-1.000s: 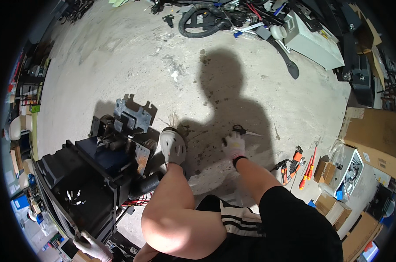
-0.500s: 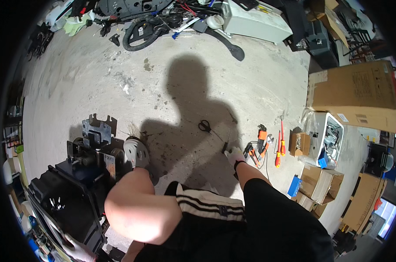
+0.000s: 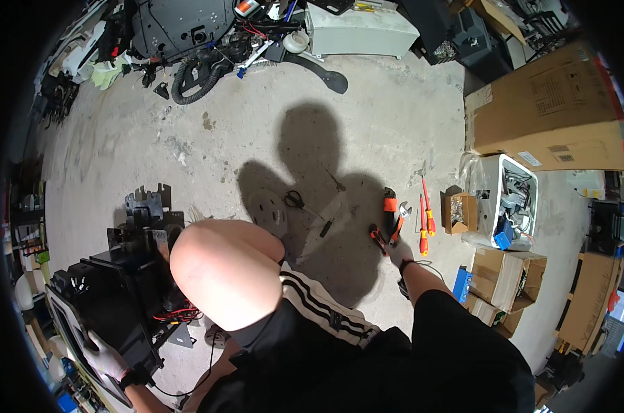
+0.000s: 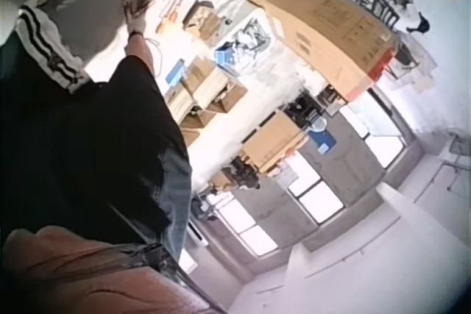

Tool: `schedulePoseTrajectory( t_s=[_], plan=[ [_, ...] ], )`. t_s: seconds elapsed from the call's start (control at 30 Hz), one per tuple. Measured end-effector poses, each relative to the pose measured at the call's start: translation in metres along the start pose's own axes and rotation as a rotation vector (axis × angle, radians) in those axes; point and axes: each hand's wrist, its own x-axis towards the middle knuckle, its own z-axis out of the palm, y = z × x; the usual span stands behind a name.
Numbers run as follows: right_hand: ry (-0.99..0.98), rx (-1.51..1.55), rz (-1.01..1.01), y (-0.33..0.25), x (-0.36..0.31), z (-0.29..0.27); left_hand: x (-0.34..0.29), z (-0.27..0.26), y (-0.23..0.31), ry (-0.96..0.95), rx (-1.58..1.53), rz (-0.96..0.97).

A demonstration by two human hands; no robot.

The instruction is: Replacing a filter and adjusting electrical connections on a large mechanical unit using hand tools.

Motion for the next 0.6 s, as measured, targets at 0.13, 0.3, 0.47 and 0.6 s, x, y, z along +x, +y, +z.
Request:
schedulePoseTrajectory(
  t_s=[0.13, 0.3, 0.47, 0.6],
  plan=[
    [0.119, 0.123, 0.165, -0.045, 0.06, 0.003, -0.002, -0.013, 0.035, -0.098, -0.063, -0.117],
    [0.131, -0.034, 0.521, -0.093, 0.075, 0.002, 0.002, -0.023, 0.013, -0.201, -0.257, -0.118],
    [0.032, -0.112, 0.346, -0.063, 0.096, -0.004, 0.004, -0.02, 0.011, -0.232, -0.34, -0.143],
    [-0.138, 0.559, 0.144, -0.052, 0.096, -0.009, 0.001, -0.015, 0.018, -0.223, -0.31, -0.209]
  ],
)
